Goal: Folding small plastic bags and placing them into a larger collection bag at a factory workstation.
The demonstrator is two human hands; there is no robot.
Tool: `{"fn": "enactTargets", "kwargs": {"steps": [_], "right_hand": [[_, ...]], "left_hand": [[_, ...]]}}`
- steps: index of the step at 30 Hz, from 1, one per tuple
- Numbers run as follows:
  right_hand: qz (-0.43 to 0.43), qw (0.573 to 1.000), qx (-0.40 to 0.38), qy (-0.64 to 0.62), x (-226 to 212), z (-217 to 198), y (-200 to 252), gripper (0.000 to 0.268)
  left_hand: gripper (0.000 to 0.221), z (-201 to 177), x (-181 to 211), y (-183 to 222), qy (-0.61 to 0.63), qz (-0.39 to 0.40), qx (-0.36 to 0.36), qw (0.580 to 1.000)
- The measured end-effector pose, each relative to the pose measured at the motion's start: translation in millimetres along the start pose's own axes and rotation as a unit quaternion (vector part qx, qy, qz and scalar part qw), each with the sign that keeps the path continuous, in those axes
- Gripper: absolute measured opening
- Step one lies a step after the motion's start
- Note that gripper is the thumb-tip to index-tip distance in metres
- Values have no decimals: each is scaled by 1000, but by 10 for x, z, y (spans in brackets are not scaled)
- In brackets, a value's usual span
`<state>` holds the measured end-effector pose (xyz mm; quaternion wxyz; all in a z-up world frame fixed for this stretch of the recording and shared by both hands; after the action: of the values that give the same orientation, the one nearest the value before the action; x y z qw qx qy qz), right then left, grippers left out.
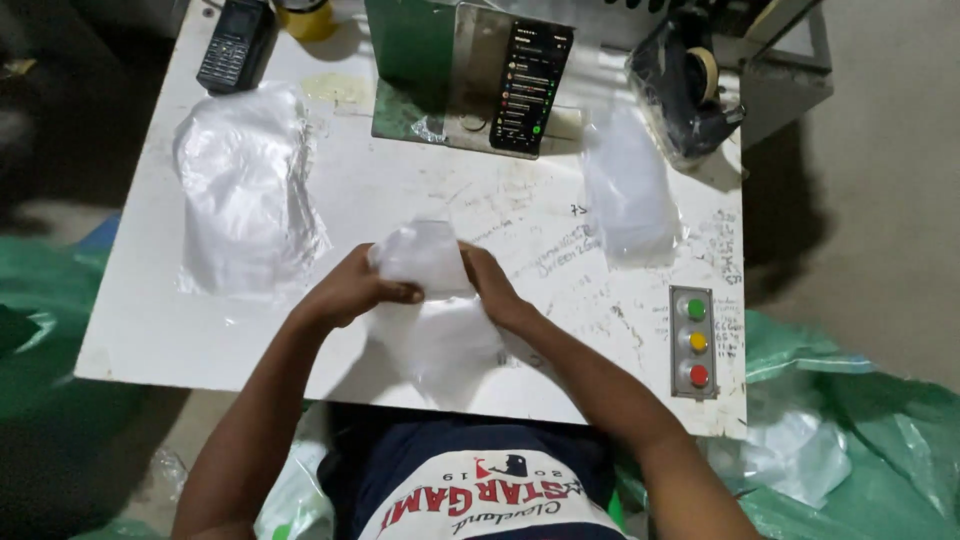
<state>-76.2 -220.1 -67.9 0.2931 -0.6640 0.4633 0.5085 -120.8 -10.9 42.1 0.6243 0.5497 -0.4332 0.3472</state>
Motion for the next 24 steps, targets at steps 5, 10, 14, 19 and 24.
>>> {"fn": "enactTargets", "kwargs": {"steps": [5, 10, 14, 19, 24], "right_hand": [[215, 795, -45, -565, -39, -126, 494, 30], [227, 942, -6, -247, -871, -508, 897, 36], [303, 905, 32, -297, -954, -637, 1145, 45], [232, 955, 17, -184, -920, -803, 802, 49], [-19, 986, 105, -129, -921, -1135, 736, 36]], "left_hand": [[47, 139, -309, -268, 21, -12, -29, 999], [75, 792, 454, 261, 62, -65, -41, 995], [63, 651, -146, 337, 102, -96, 31, 990], [72, 975, 10, 87, 132, -76, 97, 984], [28, 875, 471, 221, -92, 378, 105, 915]]}}
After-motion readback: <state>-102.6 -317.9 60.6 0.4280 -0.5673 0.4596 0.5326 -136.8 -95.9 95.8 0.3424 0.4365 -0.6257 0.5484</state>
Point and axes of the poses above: each hand's wrist, its own y-axis away from the middle knuckle, its own z-axis out of the palm, x = y × z, the point moved 4 cm from there along -y, towards the middle knuckle, and after that the axes turned 4 degrees about x, right-handed, at the moved point
